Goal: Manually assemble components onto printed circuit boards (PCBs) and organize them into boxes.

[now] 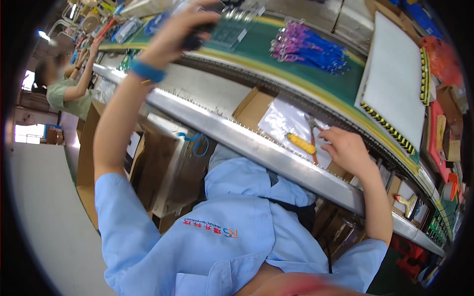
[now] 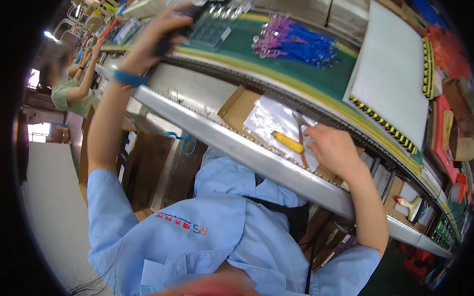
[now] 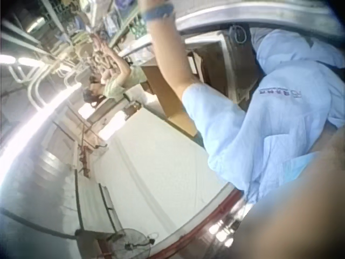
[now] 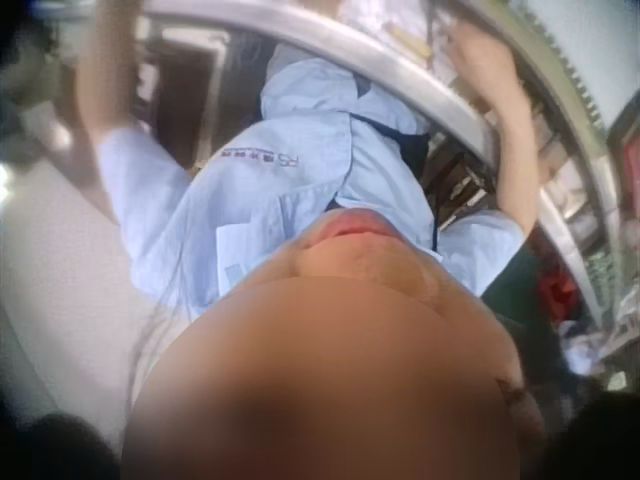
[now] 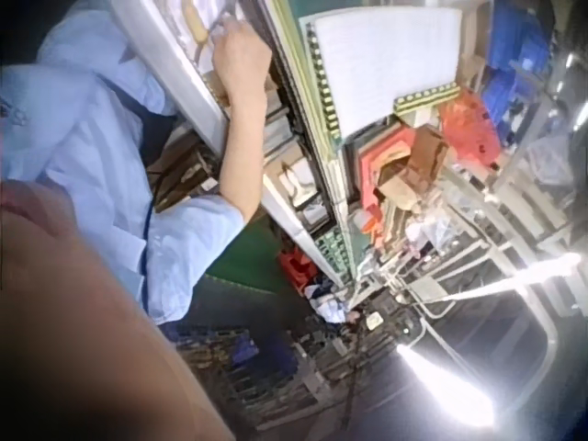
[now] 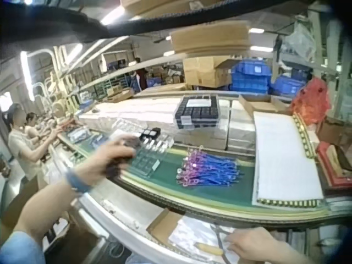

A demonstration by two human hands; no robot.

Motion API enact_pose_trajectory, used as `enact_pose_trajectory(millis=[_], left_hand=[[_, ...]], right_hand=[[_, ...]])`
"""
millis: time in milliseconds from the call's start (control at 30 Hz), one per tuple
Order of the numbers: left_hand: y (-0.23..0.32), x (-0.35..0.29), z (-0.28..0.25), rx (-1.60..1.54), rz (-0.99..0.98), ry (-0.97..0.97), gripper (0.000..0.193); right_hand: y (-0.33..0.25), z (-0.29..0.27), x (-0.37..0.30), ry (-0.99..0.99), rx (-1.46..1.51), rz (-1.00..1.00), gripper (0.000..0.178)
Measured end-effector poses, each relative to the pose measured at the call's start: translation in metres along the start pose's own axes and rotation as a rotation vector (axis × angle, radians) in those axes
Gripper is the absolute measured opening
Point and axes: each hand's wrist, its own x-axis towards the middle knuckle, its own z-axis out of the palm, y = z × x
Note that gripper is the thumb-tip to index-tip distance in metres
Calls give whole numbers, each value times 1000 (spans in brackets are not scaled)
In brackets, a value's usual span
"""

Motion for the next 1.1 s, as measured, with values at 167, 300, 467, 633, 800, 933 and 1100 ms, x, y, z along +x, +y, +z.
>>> enact_pose_trajectory(millis=[167, 300, 467, 633, 800, 933, 1100], left_hand=[[-102, 102, 12, 816, 207, 181, 44], [-93, 106, 49, 1050, 307, 207, 41], [-87, 106, 63, 1197, 301, 185, 53], [-53, 72, 13, 1309, 528, 259, 58], [46, -78, -71, 1232, 380, 263, 28], [85, -225, -103, 1322, -409, 605, 27], [-54, -340, -193, 1167, -683, 90, 35]], right_hand=[[4, -1, 2, -49, 18, 33, 23], [10, 5, 0, -100, 9, 73, 23], [6, 4, 1, -224, 39, 96, 23], [7, -1, 2, -195, 47, 79, 26], [4, 2, 8, -279, 173, 163, 25], [5, 2, 14, -195, 308, 207, 27], [-11, 4, 19, -19, 65, 144, 16]])
